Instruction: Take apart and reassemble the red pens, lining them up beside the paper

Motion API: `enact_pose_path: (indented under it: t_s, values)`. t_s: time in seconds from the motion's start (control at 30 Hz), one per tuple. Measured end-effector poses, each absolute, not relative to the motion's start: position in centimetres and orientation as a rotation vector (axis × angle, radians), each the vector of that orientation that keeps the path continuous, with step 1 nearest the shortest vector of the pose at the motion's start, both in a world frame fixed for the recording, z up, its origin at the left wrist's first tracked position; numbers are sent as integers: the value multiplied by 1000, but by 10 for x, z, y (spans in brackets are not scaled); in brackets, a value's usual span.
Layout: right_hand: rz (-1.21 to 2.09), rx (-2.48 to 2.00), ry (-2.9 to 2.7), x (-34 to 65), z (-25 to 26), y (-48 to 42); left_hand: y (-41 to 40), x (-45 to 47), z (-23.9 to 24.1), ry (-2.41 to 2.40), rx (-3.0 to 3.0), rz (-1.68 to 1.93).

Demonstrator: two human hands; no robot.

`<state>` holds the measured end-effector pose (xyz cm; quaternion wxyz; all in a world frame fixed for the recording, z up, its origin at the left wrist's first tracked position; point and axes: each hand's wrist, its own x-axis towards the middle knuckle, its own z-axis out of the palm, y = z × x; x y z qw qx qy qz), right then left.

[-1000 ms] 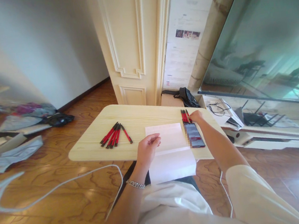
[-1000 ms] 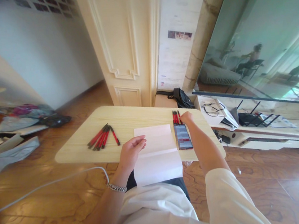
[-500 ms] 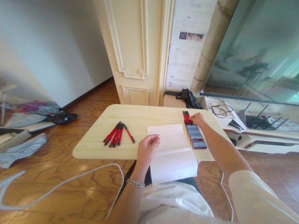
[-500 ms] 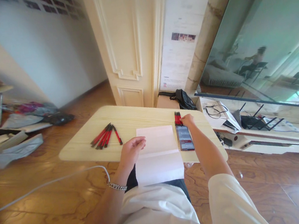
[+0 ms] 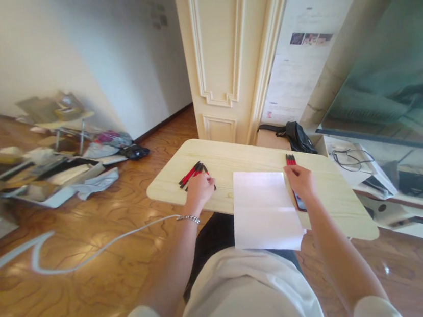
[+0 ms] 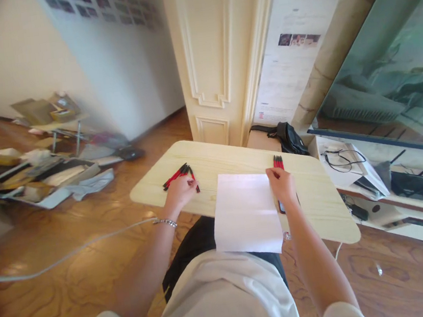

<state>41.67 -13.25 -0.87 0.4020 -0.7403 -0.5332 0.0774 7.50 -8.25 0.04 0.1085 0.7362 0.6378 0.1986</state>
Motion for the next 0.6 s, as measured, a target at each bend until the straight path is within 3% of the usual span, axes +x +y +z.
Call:
enact_pose_path:
  t_s: [0.23, 0.6]
  values:
    - [203, -1767, -1669, 353, -36, -193, -56, 83, 0, 2117, 2169, 283]
    - [17, -1830, -1809, 330, -49, -200, -51, 86, 5, 2029, 2213, 179]
